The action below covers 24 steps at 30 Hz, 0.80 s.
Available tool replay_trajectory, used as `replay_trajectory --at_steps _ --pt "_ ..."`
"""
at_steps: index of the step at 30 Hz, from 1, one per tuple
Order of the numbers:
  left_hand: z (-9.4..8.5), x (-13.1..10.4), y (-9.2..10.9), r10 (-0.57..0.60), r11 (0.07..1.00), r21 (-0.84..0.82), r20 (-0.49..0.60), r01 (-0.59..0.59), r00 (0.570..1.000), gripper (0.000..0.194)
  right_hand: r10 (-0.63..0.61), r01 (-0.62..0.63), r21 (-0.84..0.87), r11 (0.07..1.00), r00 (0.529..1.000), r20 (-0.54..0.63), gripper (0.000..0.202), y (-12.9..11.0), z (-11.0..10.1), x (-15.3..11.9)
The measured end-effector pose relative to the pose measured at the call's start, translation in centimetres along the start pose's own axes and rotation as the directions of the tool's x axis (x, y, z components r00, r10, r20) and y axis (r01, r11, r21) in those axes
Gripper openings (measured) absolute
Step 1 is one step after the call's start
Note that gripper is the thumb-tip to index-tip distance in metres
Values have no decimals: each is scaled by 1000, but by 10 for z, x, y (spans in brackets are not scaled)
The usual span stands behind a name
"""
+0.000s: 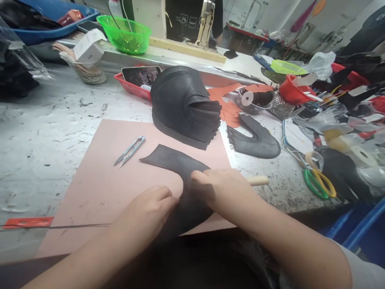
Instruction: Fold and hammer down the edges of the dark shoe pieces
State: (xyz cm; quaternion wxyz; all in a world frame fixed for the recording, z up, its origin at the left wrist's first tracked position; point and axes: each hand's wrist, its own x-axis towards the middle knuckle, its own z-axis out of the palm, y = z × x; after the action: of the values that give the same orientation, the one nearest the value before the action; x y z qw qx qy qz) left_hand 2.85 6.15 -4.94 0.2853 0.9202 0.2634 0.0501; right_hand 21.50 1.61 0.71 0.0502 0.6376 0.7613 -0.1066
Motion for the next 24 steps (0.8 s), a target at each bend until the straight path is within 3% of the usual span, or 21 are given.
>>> replay_trajectory --at_steps 2,5,8,11,16,24 --pt "0 -1 0 -7 1000 -1 -3 7 1000 28 -12 12 23 1000 1000 -17 17 -1 2 -1" --pt "-3 -2 -2 4 1000 0 -24 -4 1000 30 -27 25 32 999 999 45 12 -3 3 -1" --pt "-7 -4 -4 14 1000 -7 22 -13 1000 29 22 -21 -10 1000 998 61 14 -4 1 -1" --pt "-11 -5 -6 24 999 -38 40 -22 999 27 -39 39 32 999 999 1 15 -6 0 -2" --pt "-14 -9 -8 -7 998 -54 75 11 997 27 -48 47 12 999 996 74 12 -11 0 1" --pt "-17 -17 -15 -29 997 -69 128 38 991 28 -79 75 47 996 993 84 15 -17 -1 4"
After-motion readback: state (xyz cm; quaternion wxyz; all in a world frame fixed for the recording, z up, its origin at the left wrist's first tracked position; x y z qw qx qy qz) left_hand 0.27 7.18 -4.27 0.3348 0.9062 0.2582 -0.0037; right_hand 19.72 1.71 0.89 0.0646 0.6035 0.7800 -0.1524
